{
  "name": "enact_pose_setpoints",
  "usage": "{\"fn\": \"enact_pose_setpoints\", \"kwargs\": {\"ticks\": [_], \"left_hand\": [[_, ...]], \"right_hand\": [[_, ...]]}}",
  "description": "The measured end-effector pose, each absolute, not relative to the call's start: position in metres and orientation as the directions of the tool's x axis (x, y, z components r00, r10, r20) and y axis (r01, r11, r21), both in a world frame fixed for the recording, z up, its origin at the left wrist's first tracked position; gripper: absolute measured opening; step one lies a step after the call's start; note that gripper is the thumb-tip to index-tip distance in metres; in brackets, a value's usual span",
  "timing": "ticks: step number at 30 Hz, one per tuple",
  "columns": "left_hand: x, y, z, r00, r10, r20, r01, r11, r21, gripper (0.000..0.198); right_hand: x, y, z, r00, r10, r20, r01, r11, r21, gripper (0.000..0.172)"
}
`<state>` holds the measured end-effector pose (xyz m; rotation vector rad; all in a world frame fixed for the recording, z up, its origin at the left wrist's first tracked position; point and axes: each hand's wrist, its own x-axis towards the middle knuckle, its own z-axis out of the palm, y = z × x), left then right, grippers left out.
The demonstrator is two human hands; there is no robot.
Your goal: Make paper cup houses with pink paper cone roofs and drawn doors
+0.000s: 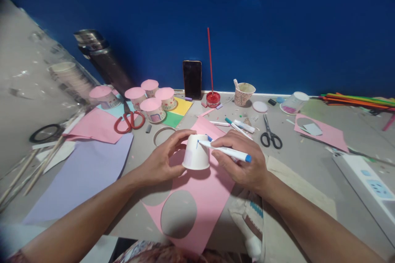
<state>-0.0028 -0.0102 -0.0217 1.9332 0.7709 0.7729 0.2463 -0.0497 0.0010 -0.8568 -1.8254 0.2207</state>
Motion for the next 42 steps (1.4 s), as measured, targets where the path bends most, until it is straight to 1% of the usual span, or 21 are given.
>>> {"fn": "enact_pose_setpoints", "kwargs": {"ticks": [5,9,12,21,32,42], "left_hand": [[-0.0035,-0.0101,-0.0218,0.614,0.763,0.202,0.218,-0.410,0.886,0.077],[-0.0029,-0.0104,-0.0222,0.610,0.766,0.205,0.210,-0.405,0.890,0.074],[-0.0023,-0.0105,-0.0221,0.617,0.759,0.208,0.190,-0.400,0.897,0.076],[-0.0010,-0.0117,-0.0193,0.617,0.769,0.167,0.180,-0.344,0.921,0.077],[-0.0034,-0.0089,-0.0234,0.622,0.769,0.151,0.103,-0.272,0.957,0.076],[-0.0041,-0.0088,-0.0272,0.630,0.767,0.122,0.069,-0.212,0.975,0.080]], "right_hand": [[0.2468,-0.0504,0.0009,-0.171,0.640,0.749,0.429,0.733,-0.528,0.018],[0.2481,-0.0501,-0.0018,-0.140,0.640,0.755,0.451,0.720,-0.527,0.019],[0.2488,-0.0500,-0.0031,-0.157,0.638,0.754,0.459,0.723,-0.517,0.020],[0.2490,-0.0495,-0.0028,-0.164,0.633,0.756,0.458,0.728,-0.510,0.020],[0.2507,-0.0502,-0.0027,-0.168,0.625,0.763,0.456,0.735,-0.502,0.019],[0.2517,-0.0496,-0.0028,-0.163,0.615,0.772,0.446,0.744,-0.498,0.021]]}}
